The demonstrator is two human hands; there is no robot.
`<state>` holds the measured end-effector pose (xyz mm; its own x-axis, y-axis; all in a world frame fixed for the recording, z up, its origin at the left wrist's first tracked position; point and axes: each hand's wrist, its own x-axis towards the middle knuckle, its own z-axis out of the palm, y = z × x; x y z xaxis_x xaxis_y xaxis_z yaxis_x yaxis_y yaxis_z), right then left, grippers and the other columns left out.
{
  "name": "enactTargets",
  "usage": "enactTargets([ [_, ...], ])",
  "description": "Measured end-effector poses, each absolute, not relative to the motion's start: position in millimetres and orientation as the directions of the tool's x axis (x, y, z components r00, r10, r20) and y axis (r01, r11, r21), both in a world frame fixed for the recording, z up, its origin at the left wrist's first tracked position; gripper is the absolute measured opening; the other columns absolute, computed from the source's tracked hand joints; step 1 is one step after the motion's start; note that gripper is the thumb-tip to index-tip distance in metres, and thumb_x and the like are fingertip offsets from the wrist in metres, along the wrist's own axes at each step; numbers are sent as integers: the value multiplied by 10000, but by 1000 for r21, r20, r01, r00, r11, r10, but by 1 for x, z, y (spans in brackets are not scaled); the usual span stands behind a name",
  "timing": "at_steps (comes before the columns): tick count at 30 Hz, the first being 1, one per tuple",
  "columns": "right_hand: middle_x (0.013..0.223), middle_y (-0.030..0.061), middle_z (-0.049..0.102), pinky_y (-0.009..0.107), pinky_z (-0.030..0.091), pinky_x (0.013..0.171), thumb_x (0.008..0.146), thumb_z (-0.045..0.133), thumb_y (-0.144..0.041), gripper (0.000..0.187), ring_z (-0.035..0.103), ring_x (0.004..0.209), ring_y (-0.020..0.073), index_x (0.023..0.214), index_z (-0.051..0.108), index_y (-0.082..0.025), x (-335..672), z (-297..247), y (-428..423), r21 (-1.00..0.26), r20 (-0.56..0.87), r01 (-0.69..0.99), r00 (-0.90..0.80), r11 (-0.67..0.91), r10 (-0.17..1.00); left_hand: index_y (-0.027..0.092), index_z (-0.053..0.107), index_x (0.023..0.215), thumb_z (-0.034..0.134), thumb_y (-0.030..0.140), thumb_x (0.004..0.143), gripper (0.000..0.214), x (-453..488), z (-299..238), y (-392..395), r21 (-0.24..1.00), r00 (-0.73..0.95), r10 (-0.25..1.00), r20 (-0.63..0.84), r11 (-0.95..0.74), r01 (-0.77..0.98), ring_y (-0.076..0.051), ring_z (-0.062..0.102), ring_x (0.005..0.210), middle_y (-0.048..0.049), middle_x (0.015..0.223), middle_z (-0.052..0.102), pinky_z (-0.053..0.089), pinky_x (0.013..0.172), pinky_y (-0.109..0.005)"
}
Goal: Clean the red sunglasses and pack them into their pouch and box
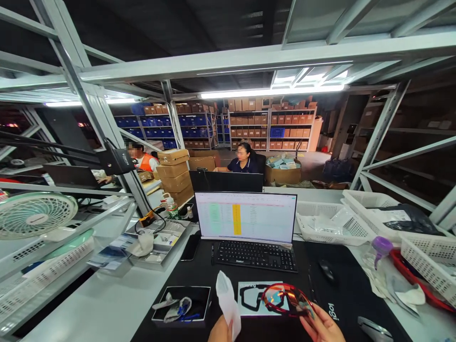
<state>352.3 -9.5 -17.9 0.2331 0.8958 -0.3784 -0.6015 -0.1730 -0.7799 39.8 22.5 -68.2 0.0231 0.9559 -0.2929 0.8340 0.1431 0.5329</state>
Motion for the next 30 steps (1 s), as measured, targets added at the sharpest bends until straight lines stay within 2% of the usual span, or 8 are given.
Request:
enactTargets([
  [3,901,38,798,327,637,813,418,977,-473,500,754,868,246,804,787,-217,353,-16,-12,-778,-379,-607,245,-164,892,231,602,1355,426,140,880,515,35,-69,21,612,73,965,-252,101,784,-202,590,1296,-63,1365,659,424,1052,-226],
  [5,910,34,797,304,631,809,450,978,-442,480,751,864,223,825,787,-211,352,-12,-15,-761,-378,-629,231,-159,897,244,599,1340,448,97,854,530,34,-66,17,656,111,967,-230,70,751,-192,619,1255,-58,1308,692,439,1006,-208],
  [10,936,20,790,277,621,815,491,978,-373,469,739,871,182,877,775,-202,343,0,-17,-747,-369,-653,252,-125,895,231,731,1063,543,124,858,298,42,-45,6,627,107,971,-214,53,778,-213,701,1063,-50,1073,772,462,874,-217],
  [15,932,18,778,281,625,782,506,966,-403,465,729,857,178,873,768,-199,338,19,-15,-799,-316,-599,353,-46,881,185,737,829,621,204,862,122,48,-25,7,587,123,988,-99,-42,808,-202,703,840,-57,885,755,462,739,-238],
  [19,907,10,772,252,619,756,517,964,-392,441,724,841,157,863,763,-206,342,35,-12,-841,-259,-542,398,-2,880,186,709,823,616,266,897,143,44,-21,9,609,167,985,-39,-109,786,-202,674,865,-59,907,725,458,768,-261],
  [22,925,10,777,234,614,753,559,952,-381,412,730,845,146,886,760,-220,343,48,-10,-849,-242,-528,400,7,884,184,699,854,645,248,884,89,39,-19,8,612,201,979,17,-169,772,-206,671,847,-54,894,715,469,753,-274],
  [26,922,10,778,235,614,737,602,934,-379,378,732,827,143,904,761,-233,340,63,-7,-871,-187,-490,396,35,899,185,678,908,660,149,850,71,35,-16,2,609,259,957,132,-284,740,-214,694,900,-60,976,733,507,787,-291],
  [30,917,36,785,254,609,723,640,910,-424,364,735,836,166,922,770,-242,336,69,-4,-924,-107,-379,378,48,920,186,622,786,610,-1,781,187,30,-15,-2,607,298,924,239,-382,697,-224,714,966,-71,1065,745,545,814,-311],
])
